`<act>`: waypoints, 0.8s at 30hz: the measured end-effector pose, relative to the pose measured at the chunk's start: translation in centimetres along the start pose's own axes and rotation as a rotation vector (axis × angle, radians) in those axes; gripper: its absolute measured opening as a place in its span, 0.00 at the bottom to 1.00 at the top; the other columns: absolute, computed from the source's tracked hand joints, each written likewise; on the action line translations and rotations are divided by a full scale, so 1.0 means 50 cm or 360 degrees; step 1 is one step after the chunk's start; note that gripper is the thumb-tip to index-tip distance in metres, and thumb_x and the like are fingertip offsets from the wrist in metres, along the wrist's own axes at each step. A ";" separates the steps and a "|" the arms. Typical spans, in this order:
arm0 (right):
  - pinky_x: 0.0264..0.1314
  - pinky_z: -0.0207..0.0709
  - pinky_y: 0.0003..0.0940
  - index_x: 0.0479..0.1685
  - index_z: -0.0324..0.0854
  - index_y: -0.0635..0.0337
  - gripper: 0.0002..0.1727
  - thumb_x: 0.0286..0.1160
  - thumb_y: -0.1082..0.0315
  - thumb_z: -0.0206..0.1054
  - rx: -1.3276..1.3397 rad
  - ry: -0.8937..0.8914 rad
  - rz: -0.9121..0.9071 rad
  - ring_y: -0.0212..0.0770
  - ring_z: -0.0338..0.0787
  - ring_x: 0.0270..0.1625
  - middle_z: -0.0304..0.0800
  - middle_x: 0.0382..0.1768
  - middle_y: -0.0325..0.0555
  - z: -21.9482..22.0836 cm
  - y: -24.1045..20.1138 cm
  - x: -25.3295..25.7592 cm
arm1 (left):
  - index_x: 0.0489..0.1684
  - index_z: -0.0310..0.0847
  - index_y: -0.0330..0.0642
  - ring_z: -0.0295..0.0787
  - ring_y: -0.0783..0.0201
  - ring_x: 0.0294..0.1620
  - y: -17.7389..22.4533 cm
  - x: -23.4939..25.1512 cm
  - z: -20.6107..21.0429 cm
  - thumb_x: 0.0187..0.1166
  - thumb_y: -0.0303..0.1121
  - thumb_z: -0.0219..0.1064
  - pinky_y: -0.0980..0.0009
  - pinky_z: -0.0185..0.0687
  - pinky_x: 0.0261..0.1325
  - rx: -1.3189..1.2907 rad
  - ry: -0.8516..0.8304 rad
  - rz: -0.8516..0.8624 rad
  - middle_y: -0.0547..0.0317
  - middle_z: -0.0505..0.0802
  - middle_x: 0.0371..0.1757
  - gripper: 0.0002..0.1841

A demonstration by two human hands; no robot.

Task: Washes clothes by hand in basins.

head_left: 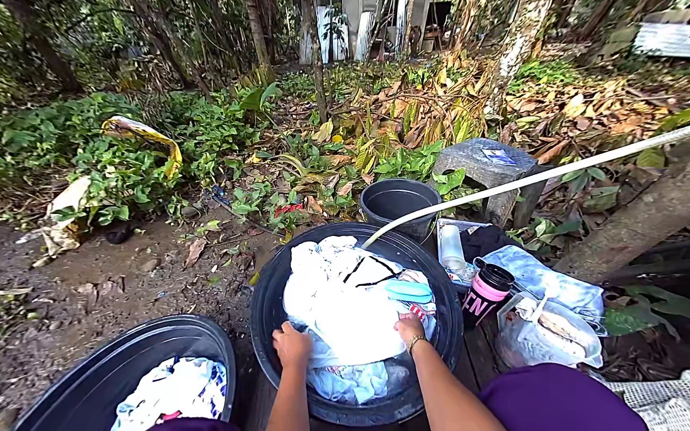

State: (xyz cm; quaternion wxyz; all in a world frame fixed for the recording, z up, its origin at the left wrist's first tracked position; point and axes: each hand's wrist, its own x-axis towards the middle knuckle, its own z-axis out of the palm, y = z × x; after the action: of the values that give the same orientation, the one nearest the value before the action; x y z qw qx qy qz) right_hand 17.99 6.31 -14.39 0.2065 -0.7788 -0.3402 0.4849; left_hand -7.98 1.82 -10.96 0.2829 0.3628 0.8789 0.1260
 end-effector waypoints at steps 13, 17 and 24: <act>0.83 0.70 0.52 0.75 0.78 0.62 0.24 0.78 0.72 0.66 -0.0233 0.0341 -0.0056 0.58 0.76 0.82 0.77 0.77 0.64 -0.015 -0.026 -0.017 | 0.60 0.86 0.32 0.84 0.41 0.72 0.026 -0.019 0.073 0.87 0.48 0.64 0.42 0.75 0.74 0.0014 -0.0501 0.0019 0.34 0.89 0.65 0.24; 0.88 0.62 0.52 0.70 0.82 0.65 0.20 0.79 0.74 0.64 -0.0523 0.0468 -0.0499 0.61 0.71 0.84 0.77 0.77 0.64 -0.023 -0.039 -0.007 | 0.58 0.85 0.29 0.85 0.39 0.67 0.028 -0.013 0.075 0.86 0.36 0.63 0.41 0.75 0.71 -0.0365 -0.0349 -0.0002 0.31 0.90 0.60 0.17; 0.87 0.62 0.55 0.71 0.83 0.61 0.23 0.76 0.79 0.63 -0.0774 0.0482 -0.0759 0.62 0.68 0.86 0.71 0.83 0.62 -0.016 -0.065 0.010 | 0.69 0.75 0.29 0.81 0.56 0.38 0.034 -0.017 0.097 0.92 0.39 0.56 0.60 0.80 0.45 -0.1160 -0.0508 -0.0543 0.42 0.86 0.47 0.21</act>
State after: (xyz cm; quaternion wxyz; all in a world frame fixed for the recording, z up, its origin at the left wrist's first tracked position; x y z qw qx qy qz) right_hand 17.77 8.93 -12.23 0.1708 -0.7668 -0.5829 0.2074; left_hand -3.66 2.50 -13.80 0.5417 0.1037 0.7695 0.3220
